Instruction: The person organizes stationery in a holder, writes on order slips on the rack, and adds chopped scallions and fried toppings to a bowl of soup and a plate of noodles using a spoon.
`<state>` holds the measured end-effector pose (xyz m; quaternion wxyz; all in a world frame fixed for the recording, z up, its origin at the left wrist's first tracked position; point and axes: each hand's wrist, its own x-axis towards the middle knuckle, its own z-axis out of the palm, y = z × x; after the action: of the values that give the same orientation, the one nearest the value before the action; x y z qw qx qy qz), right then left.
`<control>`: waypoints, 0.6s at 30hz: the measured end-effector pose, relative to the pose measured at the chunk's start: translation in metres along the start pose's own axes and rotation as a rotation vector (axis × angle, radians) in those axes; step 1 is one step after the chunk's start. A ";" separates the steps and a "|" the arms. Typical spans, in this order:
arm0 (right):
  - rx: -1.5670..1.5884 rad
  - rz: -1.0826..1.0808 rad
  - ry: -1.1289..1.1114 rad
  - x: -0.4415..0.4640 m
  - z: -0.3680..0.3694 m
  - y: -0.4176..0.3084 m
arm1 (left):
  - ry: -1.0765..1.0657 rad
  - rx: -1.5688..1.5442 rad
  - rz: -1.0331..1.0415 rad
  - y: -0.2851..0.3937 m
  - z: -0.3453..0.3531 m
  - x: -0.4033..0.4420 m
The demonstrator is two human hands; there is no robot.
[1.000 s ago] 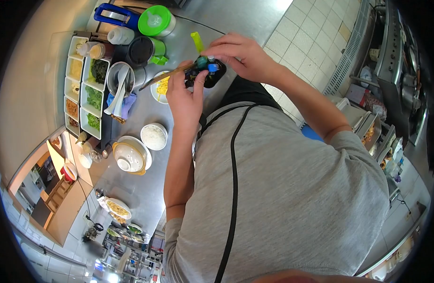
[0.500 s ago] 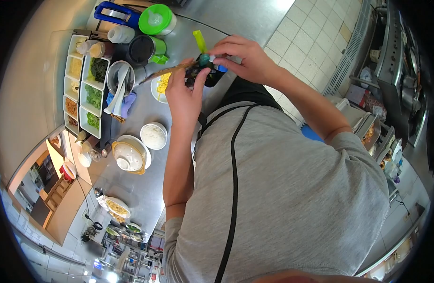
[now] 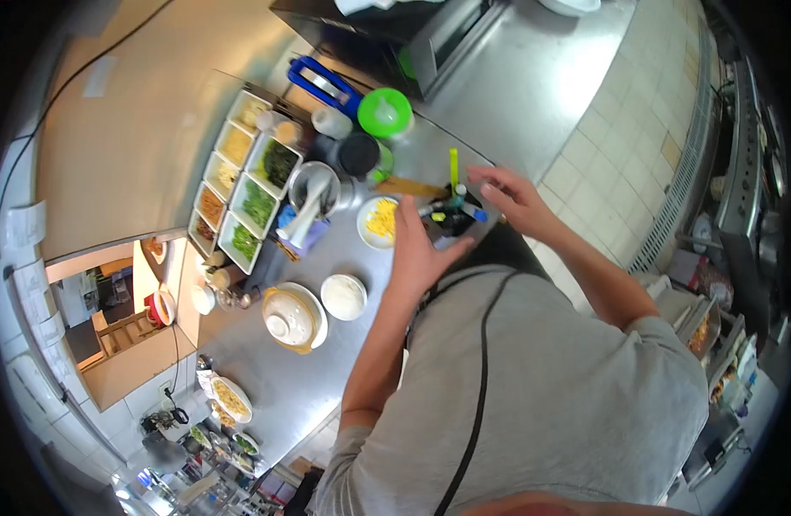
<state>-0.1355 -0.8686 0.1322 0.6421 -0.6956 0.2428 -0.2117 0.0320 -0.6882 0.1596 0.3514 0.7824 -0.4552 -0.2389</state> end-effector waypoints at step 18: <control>-0.140 0.235 0.026 -0.002 0.017 0.008 | 0.179 -0.071 0.214 -0.032 0.038 0.004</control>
<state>-0.1270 -0.8541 0.1222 0.6093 -0.7026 0.3452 -0.1265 0.0245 -0.6935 0.1108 0.4414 0.7348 -0.4941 -0.1454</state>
